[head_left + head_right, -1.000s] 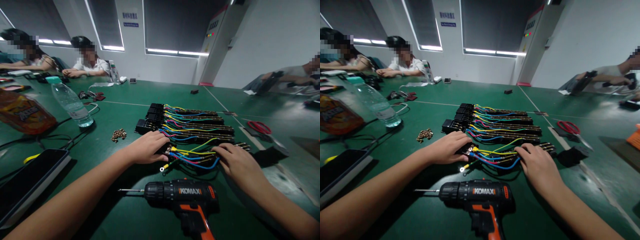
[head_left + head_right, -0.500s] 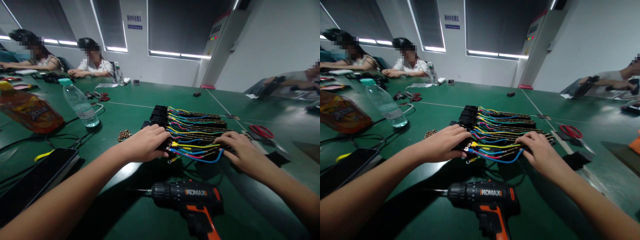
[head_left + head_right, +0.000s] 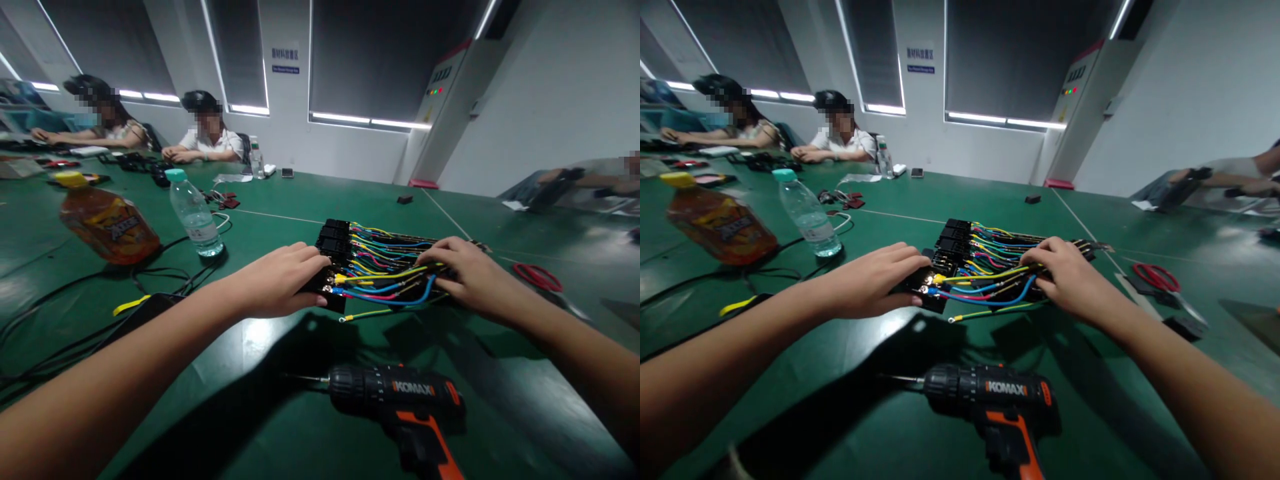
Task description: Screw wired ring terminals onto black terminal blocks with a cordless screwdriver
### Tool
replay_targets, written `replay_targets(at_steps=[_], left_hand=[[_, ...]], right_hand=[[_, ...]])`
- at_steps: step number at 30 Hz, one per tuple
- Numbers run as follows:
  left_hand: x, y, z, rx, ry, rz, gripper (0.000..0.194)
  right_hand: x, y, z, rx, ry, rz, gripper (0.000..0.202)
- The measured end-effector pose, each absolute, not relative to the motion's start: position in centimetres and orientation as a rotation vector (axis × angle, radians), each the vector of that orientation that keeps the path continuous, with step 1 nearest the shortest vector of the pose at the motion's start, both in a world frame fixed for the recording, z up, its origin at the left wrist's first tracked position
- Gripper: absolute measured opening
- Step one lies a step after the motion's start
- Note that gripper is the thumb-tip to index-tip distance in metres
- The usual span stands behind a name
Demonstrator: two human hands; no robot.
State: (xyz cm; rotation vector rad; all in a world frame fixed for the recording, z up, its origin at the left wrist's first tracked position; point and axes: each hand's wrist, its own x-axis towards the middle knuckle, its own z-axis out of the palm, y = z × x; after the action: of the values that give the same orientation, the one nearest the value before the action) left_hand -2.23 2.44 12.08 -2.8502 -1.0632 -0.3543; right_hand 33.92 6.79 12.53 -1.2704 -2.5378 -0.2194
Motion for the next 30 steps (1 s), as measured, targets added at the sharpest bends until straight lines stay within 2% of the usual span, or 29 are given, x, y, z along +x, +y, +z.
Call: replay_targets(at_steps=[13, 23, 30], left_hand=[[-5.6, 2.0, 13.3, -2.764, -1.182, -0.289, 0.038], [-10.5, 1.8, 12.1, -2.691, -1.374, -0.258, 0.04], [-13.4, 1.5, 11.0, -2.671, -1.516, -0.192, 0.041]], right_hand=[[28.8, 10.8, 14.5, -1.169, -2.593, -0.309, 0.034], [20.9, 12.8, 15.4, -1.242, -2.706, -0.644, 0.033], [16.4, 14.8, 15.1, -1.14, -2.782, -0.746, 0.032]])
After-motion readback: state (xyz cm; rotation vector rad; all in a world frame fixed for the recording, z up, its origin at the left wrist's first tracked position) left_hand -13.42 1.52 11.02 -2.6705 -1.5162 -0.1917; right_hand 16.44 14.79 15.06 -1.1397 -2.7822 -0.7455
